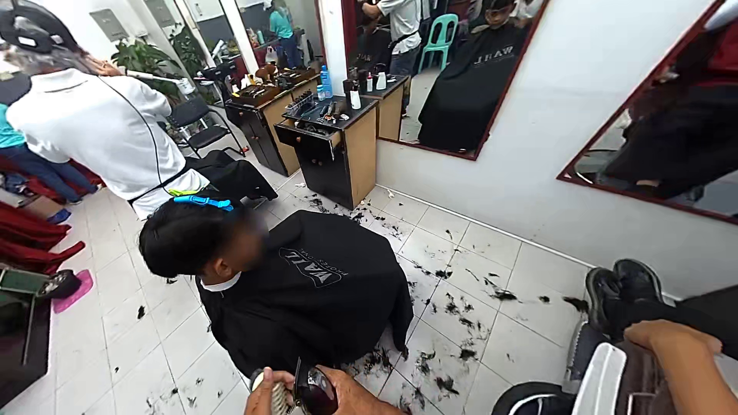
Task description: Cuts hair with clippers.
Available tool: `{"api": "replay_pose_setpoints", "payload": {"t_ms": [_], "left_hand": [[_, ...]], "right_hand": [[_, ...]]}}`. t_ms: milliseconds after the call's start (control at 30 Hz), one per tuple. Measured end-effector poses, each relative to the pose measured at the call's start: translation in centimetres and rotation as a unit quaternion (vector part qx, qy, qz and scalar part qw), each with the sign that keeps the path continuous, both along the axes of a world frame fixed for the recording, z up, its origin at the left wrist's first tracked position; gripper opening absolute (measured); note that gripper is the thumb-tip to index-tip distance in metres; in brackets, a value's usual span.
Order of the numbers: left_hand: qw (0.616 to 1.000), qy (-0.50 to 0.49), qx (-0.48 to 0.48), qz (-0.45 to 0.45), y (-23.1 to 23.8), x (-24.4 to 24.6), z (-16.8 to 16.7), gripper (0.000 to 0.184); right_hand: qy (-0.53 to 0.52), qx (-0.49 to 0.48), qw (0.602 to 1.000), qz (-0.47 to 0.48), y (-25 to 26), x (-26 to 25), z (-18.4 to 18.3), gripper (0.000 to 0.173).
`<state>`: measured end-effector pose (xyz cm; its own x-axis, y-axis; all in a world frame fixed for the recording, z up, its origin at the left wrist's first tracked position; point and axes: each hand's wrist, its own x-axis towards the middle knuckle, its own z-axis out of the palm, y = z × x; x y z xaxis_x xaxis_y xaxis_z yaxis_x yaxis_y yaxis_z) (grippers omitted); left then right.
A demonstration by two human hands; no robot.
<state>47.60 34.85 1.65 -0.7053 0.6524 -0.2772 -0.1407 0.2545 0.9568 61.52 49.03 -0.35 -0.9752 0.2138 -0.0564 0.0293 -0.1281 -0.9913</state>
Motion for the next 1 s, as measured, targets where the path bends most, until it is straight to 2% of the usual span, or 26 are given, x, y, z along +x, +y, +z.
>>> {"api": "replay_pose_setpoints", "payload": {"t_ms": [100, 167, 233, 333, 433, 533, 633, 800, 1000], "left_hand": [[0.993, -0.068, 0.03, 0.089, -0.5, 0.3, 0.5, 0.07], [0.984, -0.124, 0.048, 0.118, -0.8, -0.1, 1.7, 0.06], [0.988, -0.112, 0.046, 0.094, -1.0, -0.3, 2.2, 0.046], [0.997, 0.07, -0.012, 0.002, -1.7, -1.2, 1.7, 0.035], [0.958, 0.277, -0.069, -0.036, -2.1, -1.8, 1.2, 0.027], [0.923, 0.381, -0.053, -0.025, -1.5, -2.1, 1.3, 0.032], [0.935, 0.356, -0.003, 0.003, -1.0, -2.6, 2.1, 0.037], [0.957, 0.286, 0.042, -0.019, -1.7, -4.8, 2.3, 0.017], [0.942, 0.323, 0.078, -0.038, -4.2, -7.7, 2.8, 0.021]], "right_hand": [[0.025, 0.094, 0.995, 0.033, 1.1, 0.8, 1.0, 0.052], [0.054, 0.147, 0.987, 0.043, 1.6, 1.0, 2.3, 0.049], [0.054, 0.178, 0.981, 0.058, 1.9, 1.0, 3.4, 0.048], [0.033, 0.24, 0.966, 0.093, 2.2, 0.6, 4.2, 0.046], [-0.057, 0.308, 0.941, 0.128, 2.0, -0.3, 4.8, 0.048], [-0.138, 0.355, 0.919, 0.101, 1.2, -1.5, 4.8, 0.052], [-0.206, 0.384, 0.898, 0.068, 0.1, -2.8, 5.7, 0.052], [-0.239, 0.414, 0.879, 0.009, -2.6, -5.1, 7.1, 0.05], [-0.246, 0.461, 0.852, -0.038, -6.4, -7.9, 8.1, 0.053]]}}
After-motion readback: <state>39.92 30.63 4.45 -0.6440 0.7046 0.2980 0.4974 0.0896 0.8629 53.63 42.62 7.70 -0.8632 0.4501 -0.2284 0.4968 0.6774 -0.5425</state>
